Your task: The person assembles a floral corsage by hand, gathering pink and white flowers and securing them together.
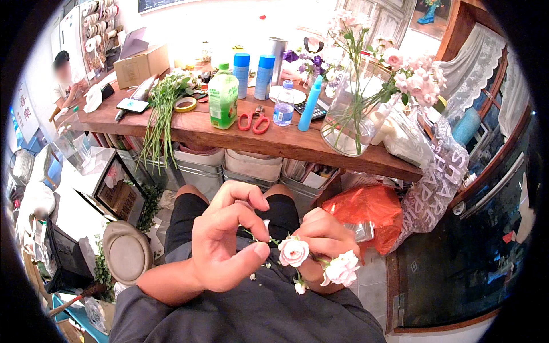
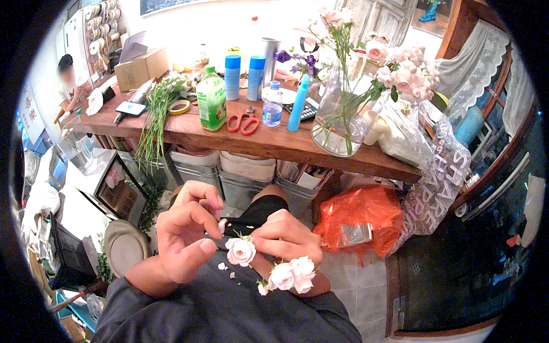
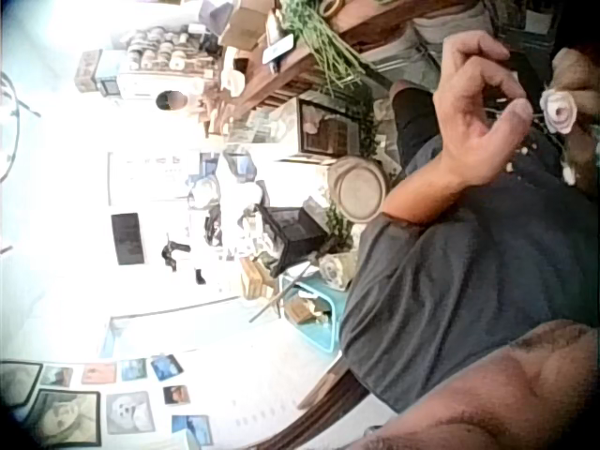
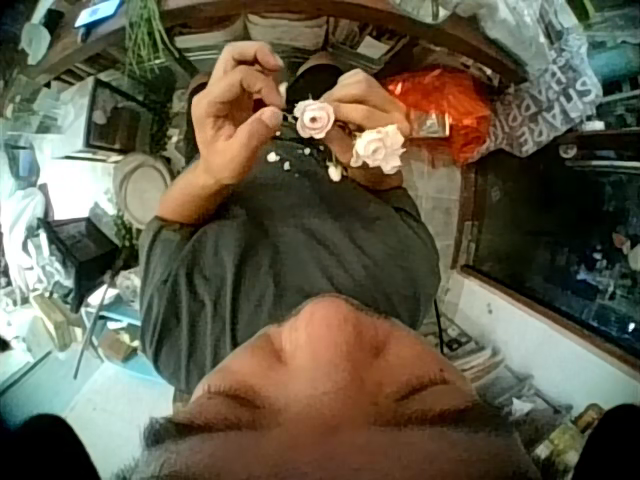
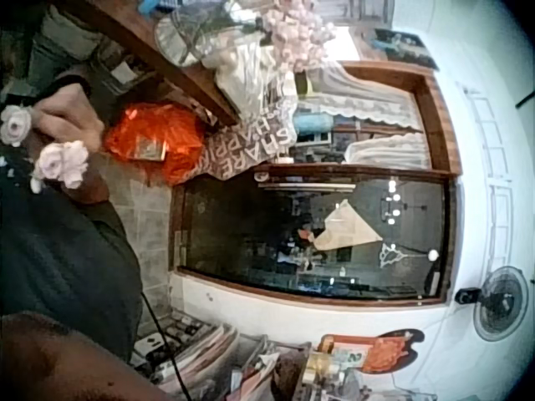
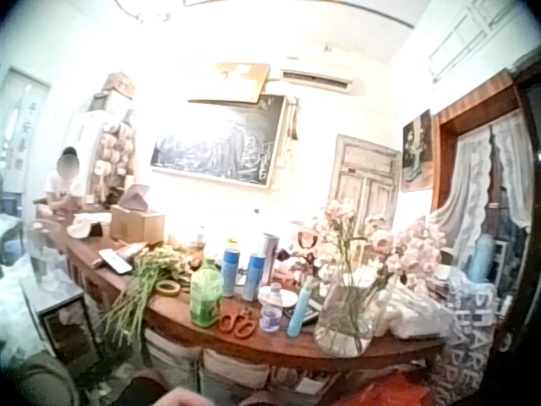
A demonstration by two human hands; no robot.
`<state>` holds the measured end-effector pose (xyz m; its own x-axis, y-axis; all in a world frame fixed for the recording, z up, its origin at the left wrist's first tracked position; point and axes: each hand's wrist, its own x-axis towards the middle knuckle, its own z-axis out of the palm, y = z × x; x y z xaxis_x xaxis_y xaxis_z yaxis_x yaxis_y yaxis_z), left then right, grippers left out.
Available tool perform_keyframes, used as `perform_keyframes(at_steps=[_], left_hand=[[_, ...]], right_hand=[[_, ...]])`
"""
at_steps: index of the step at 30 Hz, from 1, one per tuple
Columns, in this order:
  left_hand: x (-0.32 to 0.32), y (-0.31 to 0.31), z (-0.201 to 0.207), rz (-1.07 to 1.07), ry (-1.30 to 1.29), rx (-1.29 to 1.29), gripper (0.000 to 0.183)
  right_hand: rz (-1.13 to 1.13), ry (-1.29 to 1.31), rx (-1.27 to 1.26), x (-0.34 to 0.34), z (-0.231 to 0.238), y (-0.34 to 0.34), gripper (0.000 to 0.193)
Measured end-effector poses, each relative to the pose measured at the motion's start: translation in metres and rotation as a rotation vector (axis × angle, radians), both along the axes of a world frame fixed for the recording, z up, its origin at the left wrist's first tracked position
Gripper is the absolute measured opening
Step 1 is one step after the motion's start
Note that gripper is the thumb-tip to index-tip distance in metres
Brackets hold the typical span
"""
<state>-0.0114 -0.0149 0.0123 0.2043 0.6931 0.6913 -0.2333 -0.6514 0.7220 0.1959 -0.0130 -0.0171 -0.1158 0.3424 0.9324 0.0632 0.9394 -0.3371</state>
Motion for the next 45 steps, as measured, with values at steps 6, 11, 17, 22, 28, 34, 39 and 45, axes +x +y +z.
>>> perform_keyframes(at_steps=[6, 11, 17, 22, 28, 34, 39, 45], left_hand=[[0.001, -0.009, 0.009, 0.047, 0.081, -0.002, 0.017], [0.003, -0.006, 0.003, 0.105, 0.066, 0.06, 0.01], [0.002, -0.005, 0.001, 0.136, 0.01, 0.024, 0.012], [-0.005, -0.005, 0.012, -0.063, 0.087, 0.021, 0.022], [-0.007, -0.003, 0.017, -0.222, 0.189, 0.092, 0.02], [-0.005, -0.003, 0.012, -0.248, 0.173, 0.123, 0.012], [0.003, -0.013, 0.004, -0.288, 0.046, -0.049, 0.009], [0.013, -0.013, -0.002, -0.367, -0.108, -0.153, 0.009]], right_hand=[[0.054, -0.063, 0.059, 0.001, 0.009, 0.001, 0.03], [0.078, -0.033, 0.059, -0.002, 0.005, 0.003, 0.028], [0.194, -0.026, 0.057, -0.002, 0.003, 0.005, 0.019], [0.231, -0.047, 0.052, 0.001, 0.003, 0.003, 0.017], [0.312, -0.096, 0.039, -0.002, 0.008, 0.001, 0.017], [0.338, -0.12, 0.049, 0.0, 0.012, 0.004, 0.017], [0.332, -0.057, 0.076, -0.002, 0.007, 0.006, 0.019], [0.347, 0.031, 0.122, -0.001, -0.003, 0.013, 0.02]])
